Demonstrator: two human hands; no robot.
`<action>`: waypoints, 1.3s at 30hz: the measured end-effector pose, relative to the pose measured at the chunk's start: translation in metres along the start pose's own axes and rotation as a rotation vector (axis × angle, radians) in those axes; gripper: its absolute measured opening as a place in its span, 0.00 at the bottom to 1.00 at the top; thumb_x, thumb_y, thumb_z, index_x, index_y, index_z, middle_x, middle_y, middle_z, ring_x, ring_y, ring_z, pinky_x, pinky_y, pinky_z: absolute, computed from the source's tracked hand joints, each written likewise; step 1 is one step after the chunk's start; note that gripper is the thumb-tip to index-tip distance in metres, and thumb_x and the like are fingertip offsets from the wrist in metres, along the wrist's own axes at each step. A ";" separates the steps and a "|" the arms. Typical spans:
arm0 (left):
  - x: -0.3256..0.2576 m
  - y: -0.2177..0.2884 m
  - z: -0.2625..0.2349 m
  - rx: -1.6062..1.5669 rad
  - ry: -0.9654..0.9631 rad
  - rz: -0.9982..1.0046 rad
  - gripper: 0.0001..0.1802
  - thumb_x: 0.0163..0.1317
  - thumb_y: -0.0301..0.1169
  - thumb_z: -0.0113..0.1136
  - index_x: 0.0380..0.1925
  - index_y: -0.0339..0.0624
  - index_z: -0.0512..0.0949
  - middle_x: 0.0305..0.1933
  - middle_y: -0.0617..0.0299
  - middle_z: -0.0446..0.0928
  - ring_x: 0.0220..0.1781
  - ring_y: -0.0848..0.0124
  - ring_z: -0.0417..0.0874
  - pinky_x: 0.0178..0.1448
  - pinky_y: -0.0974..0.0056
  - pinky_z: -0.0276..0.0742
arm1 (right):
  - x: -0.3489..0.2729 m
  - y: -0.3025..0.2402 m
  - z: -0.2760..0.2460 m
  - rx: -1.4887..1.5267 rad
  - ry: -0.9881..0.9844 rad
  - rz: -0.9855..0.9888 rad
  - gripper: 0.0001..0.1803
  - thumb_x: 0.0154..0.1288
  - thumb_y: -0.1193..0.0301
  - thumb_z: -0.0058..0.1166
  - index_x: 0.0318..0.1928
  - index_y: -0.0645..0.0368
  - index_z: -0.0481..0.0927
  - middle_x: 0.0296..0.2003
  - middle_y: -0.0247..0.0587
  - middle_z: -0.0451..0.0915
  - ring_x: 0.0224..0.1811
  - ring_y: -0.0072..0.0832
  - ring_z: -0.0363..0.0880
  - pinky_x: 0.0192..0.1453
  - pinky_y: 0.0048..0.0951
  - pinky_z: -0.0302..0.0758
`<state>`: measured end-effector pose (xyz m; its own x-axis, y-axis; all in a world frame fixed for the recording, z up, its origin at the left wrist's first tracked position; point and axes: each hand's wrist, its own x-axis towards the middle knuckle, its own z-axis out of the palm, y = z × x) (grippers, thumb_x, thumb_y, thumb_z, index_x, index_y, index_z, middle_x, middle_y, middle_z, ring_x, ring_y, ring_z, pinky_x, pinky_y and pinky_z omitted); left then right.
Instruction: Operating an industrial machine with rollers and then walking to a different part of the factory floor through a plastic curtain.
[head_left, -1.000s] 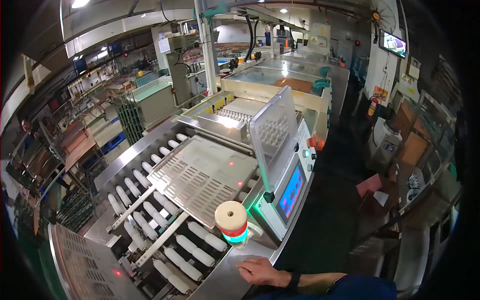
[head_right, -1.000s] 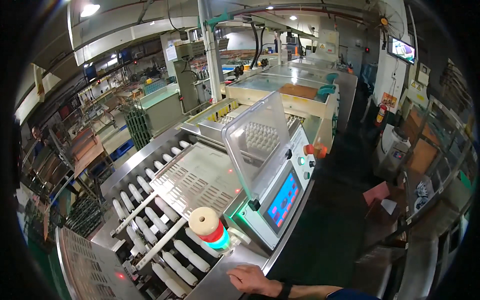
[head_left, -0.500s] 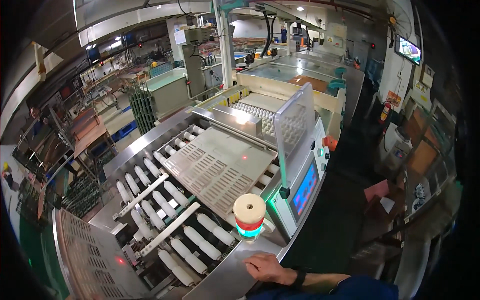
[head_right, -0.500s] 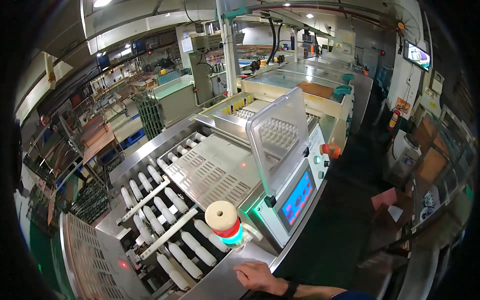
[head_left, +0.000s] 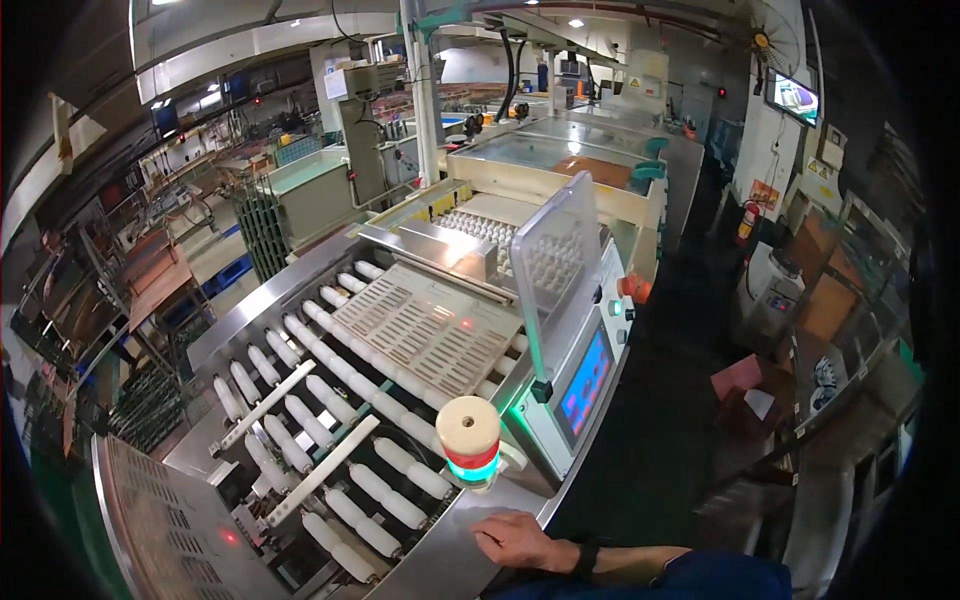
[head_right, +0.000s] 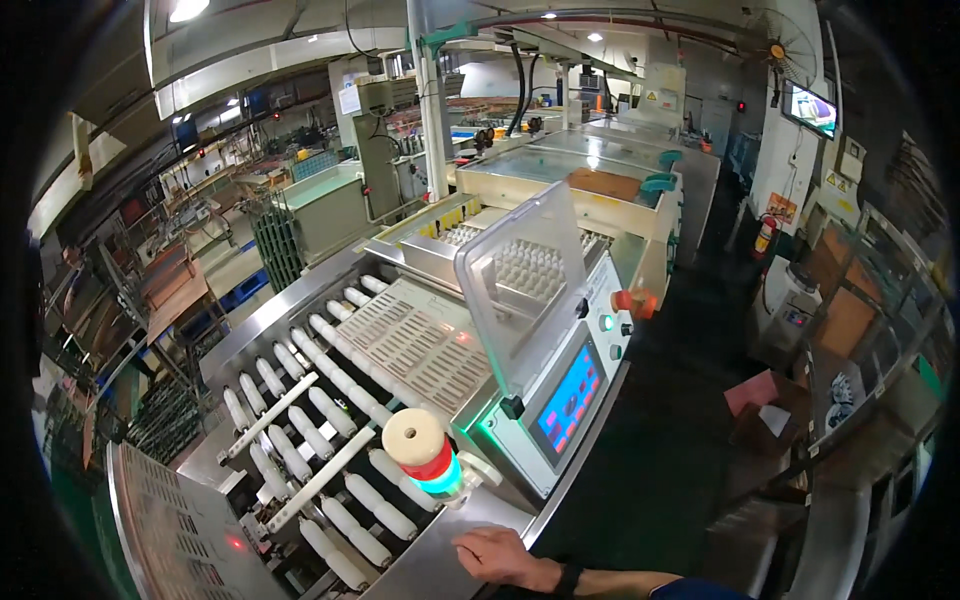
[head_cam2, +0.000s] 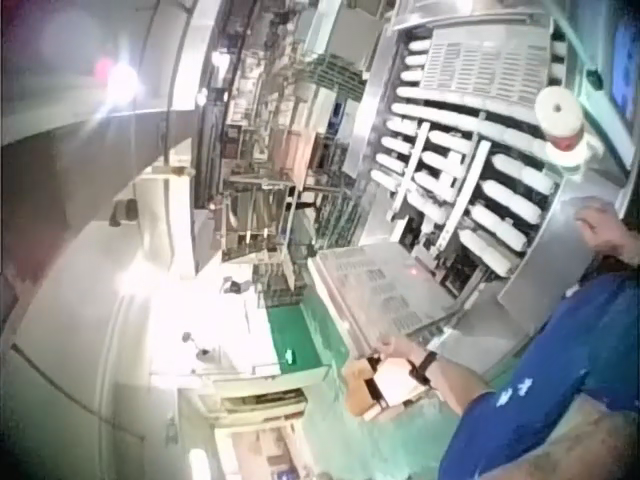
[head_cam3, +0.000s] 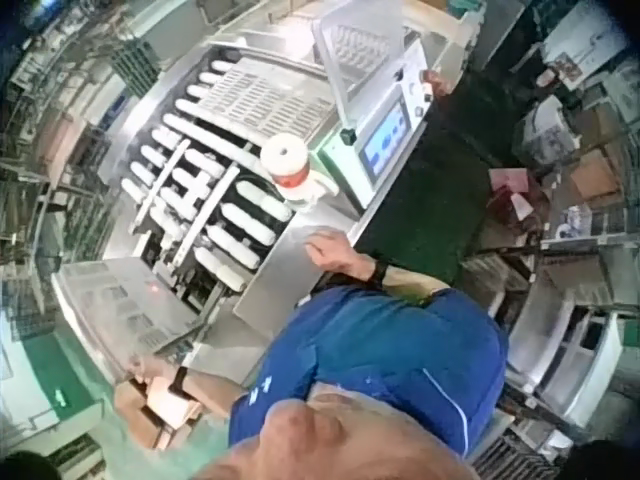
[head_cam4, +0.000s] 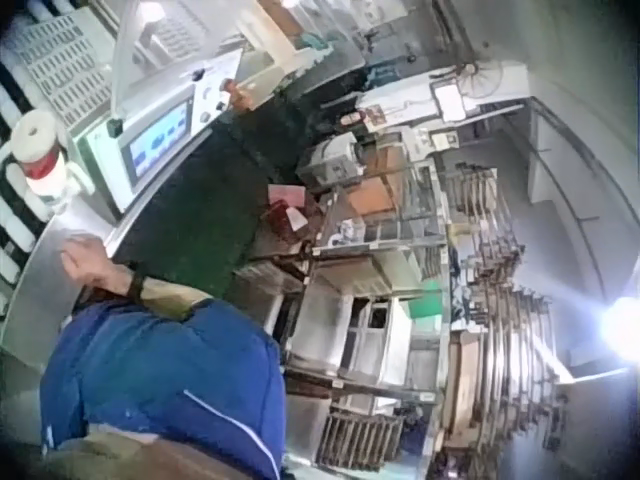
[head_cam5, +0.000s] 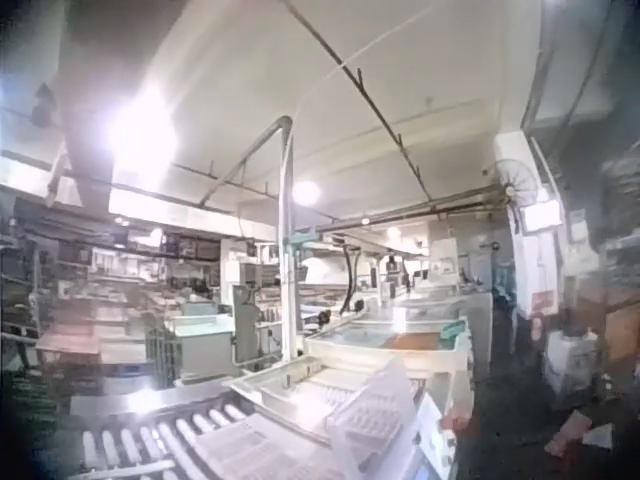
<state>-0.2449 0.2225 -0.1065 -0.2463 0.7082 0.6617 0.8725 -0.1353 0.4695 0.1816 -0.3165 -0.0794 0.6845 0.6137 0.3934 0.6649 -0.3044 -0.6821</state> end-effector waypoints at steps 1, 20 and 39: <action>0.000 0.000 0.003 0.002 0.002 0.001 0.24 0.74 0.41 0.55 0.61 0.35 0.78 0.51 0.36 0.83 0.54 0.37 0.81 0.57 0.41 0.77 | 0.000 0.000 0.000 0.010 0.005 -0.001 0.09 0.65 0.69 0.56 0.42 0.55 0.86 0.33 0.41 0.85 0.37 0.43 0.86 0.42 0.41 0.83; 0.002 -0.006 0.009 -0.007 0.058 -0.002 0.25 0.74 0.43 0.55 0.62 0.36 0.78 0.52 0.35 0.83 0.55 0.36 0.81 0.57 0.39 0.76 | 0.001 -0.001 -0.001 -0.003 0.014 -0.046 0.09 0.65 0.70 0.57 0.44 0.56 0.86 0.33 0.41 0.85 0.36 0.43 0.86 0.40 0.42 0.83; 0.004 -0.005 -0.009 -0.011 0.003 -0.103 0.25 0.72 0.46 0.54 0.58 0.39 0.79 0.50 0.32 0.82 0.54 0.33 0.82 0.58 0.34 0.76 | 0.001 -0.002 -0.004 -0.019 -0.057 0.024 0.11 0.66 0.68 0.56 0.44 0.57 0.86 0.38 0.42 0.87 0.42 0.43 0.87 0.47 0.42 0.84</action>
<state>-0.2542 0.2198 -0.1013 -0.3356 0.7166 0.6114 0.8380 -0.0692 0.5412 0.1822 -0.3176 -0.0749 0.6828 0.6465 0.3405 0.6541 -0.3332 -0.6791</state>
